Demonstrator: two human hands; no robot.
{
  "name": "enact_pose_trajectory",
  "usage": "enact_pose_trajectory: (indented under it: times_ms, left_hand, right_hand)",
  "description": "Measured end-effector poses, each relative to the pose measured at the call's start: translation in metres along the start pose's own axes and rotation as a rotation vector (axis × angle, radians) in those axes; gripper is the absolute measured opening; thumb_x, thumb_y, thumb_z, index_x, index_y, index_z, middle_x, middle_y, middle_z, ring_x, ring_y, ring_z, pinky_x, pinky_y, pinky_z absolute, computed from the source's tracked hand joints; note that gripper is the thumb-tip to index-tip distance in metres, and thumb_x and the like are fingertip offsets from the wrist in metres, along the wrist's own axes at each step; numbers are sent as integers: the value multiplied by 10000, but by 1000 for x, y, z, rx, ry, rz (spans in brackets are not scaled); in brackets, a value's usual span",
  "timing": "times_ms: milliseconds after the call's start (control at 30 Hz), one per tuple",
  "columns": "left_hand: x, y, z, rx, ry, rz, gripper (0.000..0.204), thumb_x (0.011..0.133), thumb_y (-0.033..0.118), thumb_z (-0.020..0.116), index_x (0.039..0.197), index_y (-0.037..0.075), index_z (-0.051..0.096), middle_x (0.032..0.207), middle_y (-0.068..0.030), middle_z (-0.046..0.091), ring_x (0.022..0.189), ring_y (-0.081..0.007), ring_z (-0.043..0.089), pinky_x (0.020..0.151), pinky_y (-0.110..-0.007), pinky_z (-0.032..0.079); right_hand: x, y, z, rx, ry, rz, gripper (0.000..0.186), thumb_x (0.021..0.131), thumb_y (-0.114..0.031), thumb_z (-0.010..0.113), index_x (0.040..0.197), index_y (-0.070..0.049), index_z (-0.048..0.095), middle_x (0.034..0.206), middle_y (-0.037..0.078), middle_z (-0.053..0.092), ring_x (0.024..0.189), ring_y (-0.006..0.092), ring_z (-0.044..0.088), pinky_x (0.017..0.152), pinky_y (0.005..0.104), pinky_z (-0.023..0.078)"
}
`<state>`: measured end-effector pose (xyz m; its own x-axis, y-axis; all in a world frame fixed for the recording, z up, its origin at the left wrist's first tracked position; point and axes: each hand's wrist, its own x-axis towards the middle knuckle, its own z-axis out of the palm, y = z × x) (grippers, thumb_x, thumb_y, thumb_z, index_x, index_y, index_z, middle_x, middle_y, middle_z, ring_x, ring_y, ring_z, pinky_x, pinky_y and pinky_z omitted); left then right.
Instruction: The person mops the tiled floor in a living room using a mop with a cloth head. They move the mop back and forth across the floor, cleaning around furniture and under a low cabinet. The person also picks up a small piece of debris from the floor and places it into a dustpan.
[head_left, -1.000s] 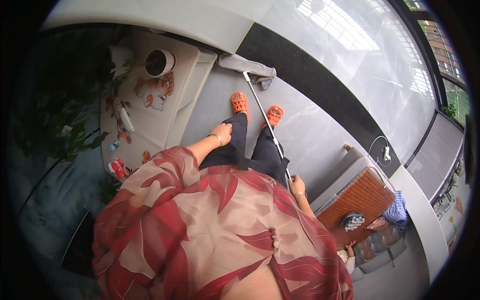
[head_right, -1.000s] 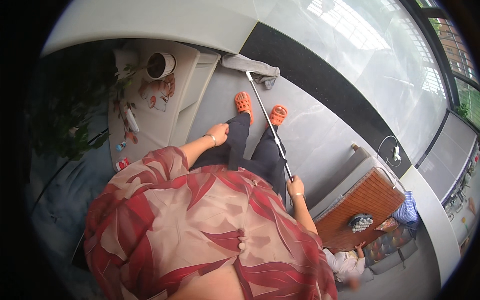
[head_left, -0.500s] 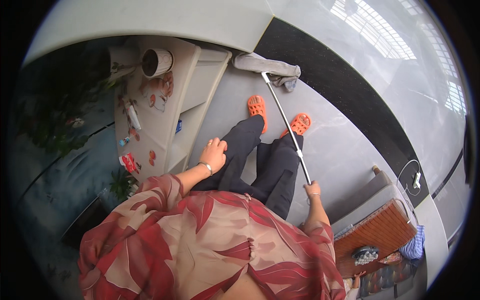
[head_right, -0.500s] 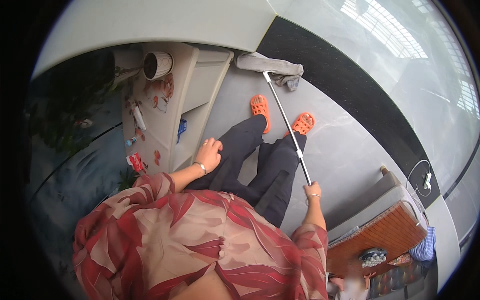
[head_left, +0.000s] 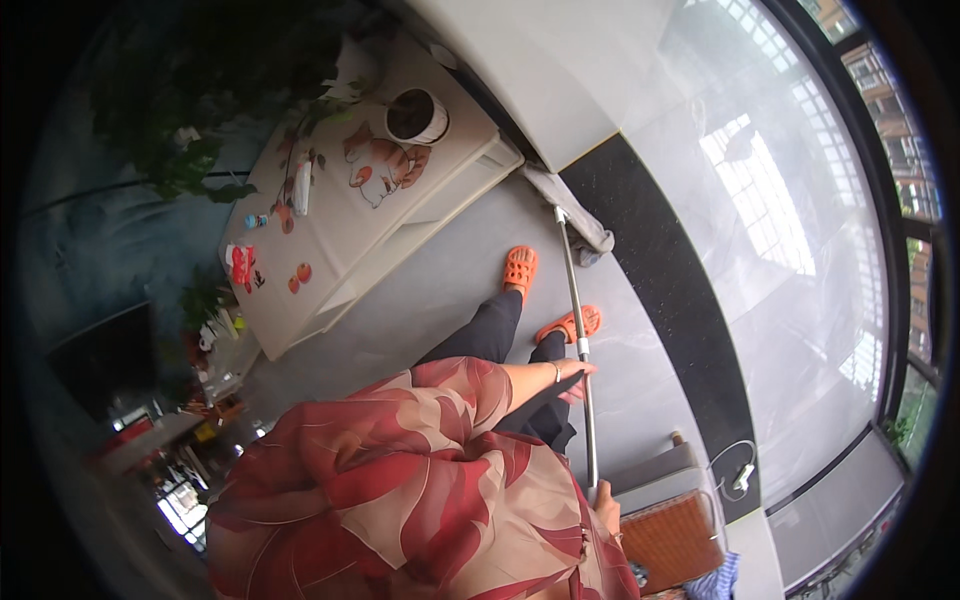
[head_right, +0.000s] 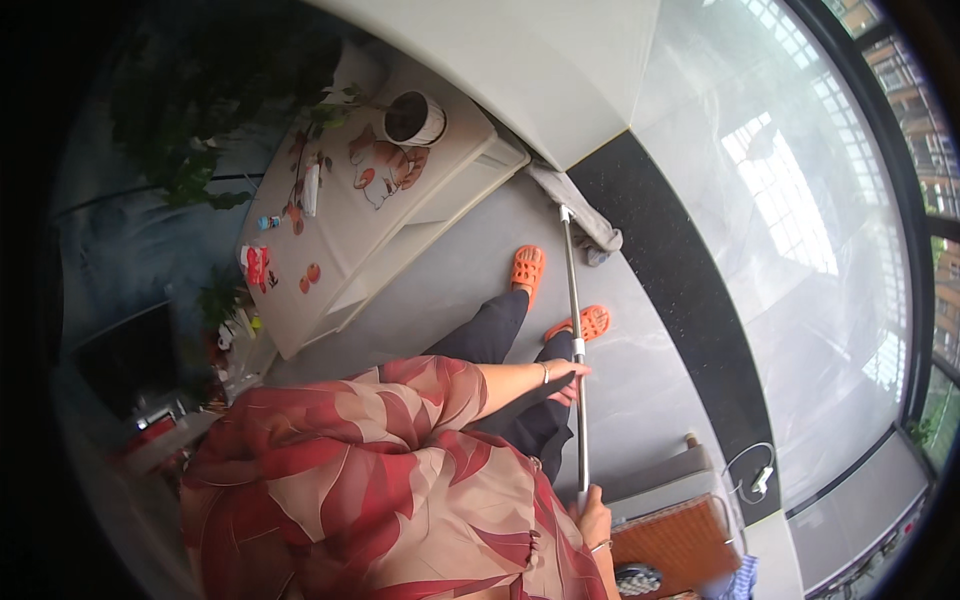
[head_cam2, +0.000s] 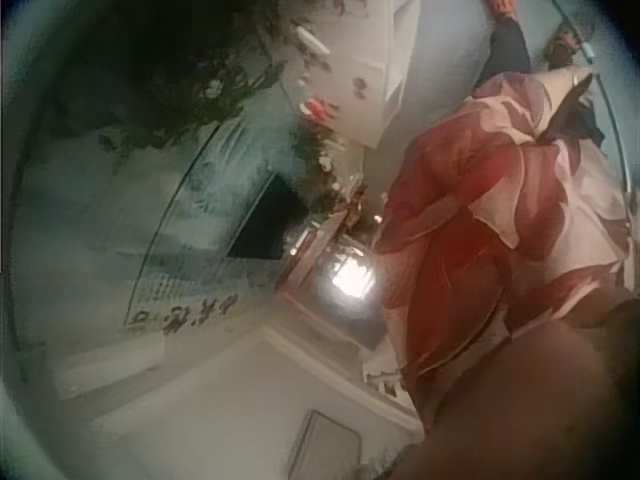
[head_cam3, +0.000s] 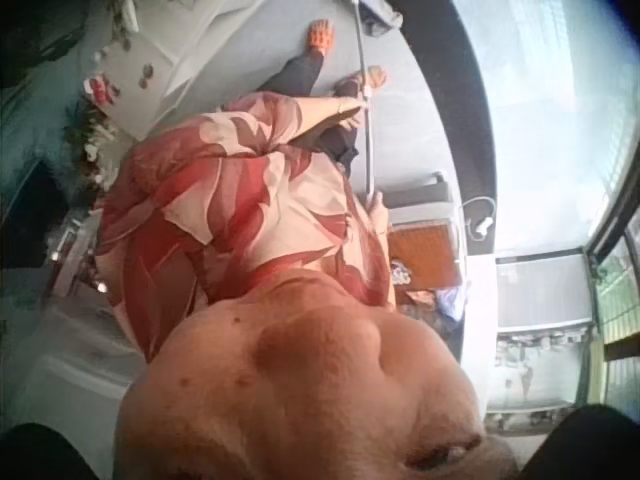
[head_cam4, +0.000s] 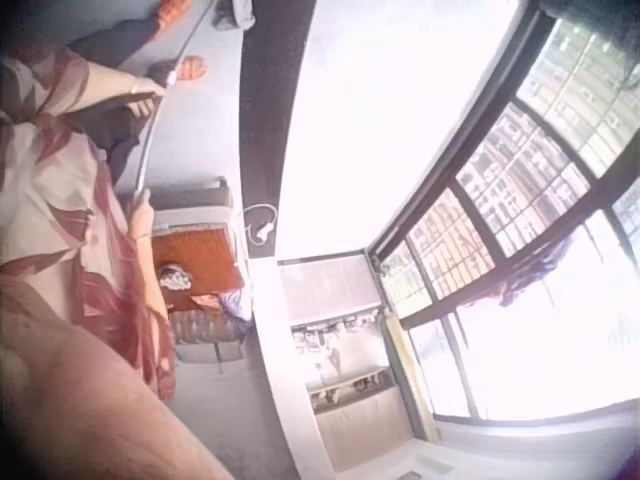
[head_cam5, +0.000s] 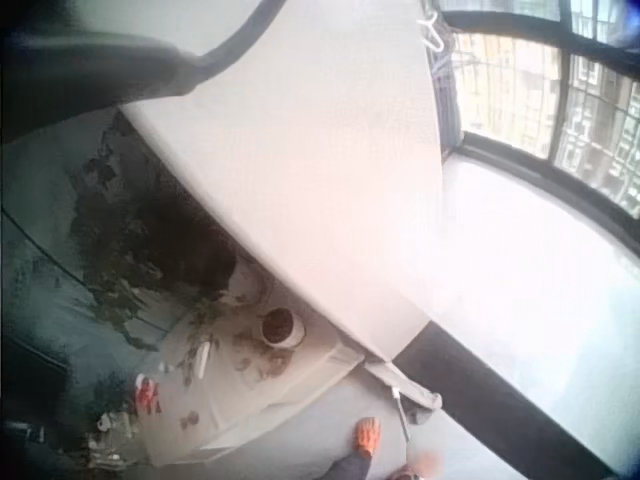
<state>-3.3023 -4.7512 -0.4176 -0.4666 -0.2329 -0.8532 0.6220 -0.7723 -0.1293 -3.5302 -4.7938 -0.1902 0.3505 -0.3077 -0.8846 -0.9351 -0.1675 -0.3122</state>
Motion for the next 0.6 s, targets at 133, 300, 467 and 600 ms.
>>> enact_pose_trajectory:
  times_ms: [133,300,467,600]
  left_hand:
    - [-19,-6,34,-495,-112,145,140,850,129,539,927,17,504,867,-119,568,871,-285,600,764,-424,493]
    - [-34,-9,69,-422,-16,251,96,858,96,524,887,18,475,764,-111,569,747,-276,624,690,-412,536]
    - [-7,22,36,-509,-7,402,114,826,84,560,893,48,475,724,-95,575,718,-270,630,646,-404,545]
    - [-14,69,-26,-317,-194,574,79,841,117,532,846,53,486,731,-86,573,706,-263,625,629,-405,533]
  right_hand:
    - [-28,-10,-26,123,-21,-4,444,712,-219,653,1054,-38,435,686,245,578,667,414,587,586,427,462]
    - [-46,15,-41,186,-18,-62,415,704,-242,682,1011,-38,492,699,201,585,641,338,602,576,370,465]
    - [-3,-23,-60,4,66,-208,344,708,-173,668,978,-35,504,679,206,582,669,373,596,590,410,467]
    - [33,-62,-67,-200,159,-170,453,688,-261,695,1021,-39,482,695,177,606,656,365,599,550,438,474]
